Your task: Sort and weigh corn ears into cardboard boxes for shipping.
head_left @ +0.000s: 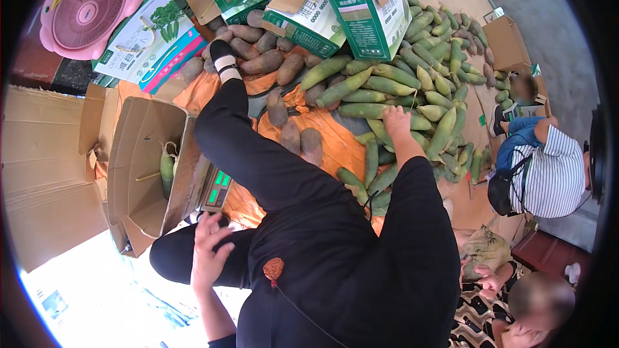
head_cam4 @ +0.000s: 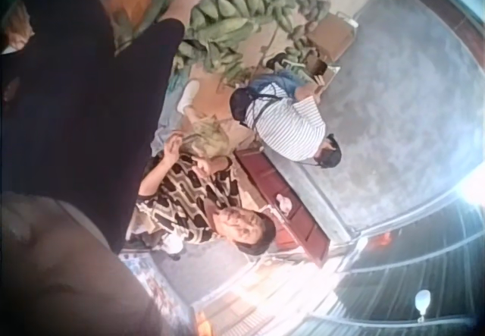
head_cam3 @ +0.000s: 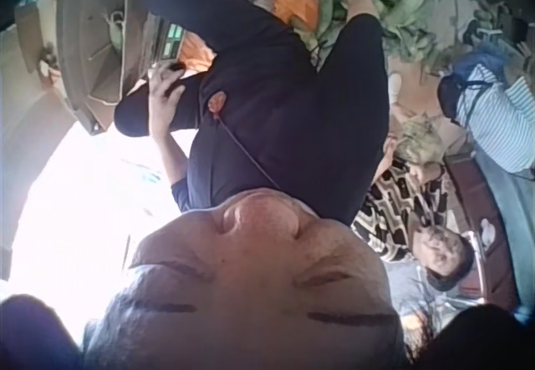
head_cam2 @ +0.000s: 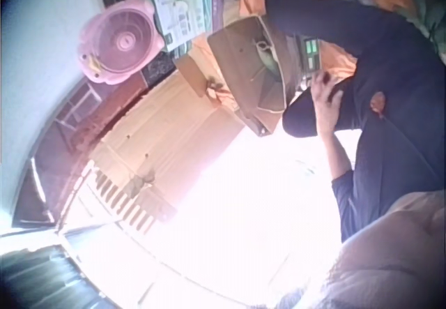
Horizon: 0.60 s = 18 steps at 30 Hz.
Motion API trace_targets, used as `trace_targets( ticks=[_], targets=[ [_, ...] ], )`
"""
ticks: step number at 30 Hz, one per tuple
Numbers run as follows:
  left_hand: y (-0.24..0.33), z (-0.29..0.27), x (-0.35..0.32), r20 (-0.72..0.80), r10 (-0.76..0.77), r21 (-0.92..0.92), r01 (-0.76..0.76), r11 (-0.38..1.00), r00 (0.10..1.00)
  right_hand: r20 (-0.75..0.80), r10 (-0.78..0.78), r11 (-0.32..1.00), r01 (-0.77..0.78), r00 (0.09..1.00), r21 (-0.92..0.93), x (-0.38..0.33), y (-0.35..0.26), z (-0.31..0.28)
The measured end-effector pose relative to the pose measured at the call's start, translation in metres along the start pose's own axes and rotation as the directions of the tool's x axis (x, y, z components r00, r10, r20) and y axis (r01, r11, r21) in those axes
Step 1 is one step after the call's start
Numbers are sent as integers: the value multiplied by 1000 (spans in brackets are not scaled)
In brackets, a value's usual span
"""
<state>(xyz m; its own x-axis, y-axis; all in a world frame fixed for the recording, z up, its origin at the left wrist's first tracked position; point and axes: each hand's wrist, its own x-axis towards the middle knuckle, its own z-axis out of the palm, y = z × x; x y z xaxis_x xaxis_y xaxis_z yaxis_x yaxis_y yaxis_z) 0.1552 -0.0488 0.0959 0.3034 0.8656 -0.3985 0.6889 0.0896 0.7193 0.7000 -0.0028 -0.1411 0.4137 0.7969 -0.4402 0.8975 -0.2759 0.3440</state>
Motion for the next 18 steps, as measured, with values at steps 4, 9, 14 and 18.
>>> trace_targets(
  ticks=[4,9,14,18],
  targets=[
    [25,-3,-15,345,259,-206,-197,959,902,-2,-78,989,77,997,-127,-3,-5,3],
    [25,17,-21,425,242,-168,-187,968,872,-79,-104,982,90,991,-168,-11,1,8],
    [28,19,-19,383,216,-167,-163,972,898,-138,-151,986,141,979,-85,-21,6,-6],
    [15,28,-17,387,309,-159,-268,950,869,-243,-70,997,79,968,26,-24,11,-28]
  ],
)
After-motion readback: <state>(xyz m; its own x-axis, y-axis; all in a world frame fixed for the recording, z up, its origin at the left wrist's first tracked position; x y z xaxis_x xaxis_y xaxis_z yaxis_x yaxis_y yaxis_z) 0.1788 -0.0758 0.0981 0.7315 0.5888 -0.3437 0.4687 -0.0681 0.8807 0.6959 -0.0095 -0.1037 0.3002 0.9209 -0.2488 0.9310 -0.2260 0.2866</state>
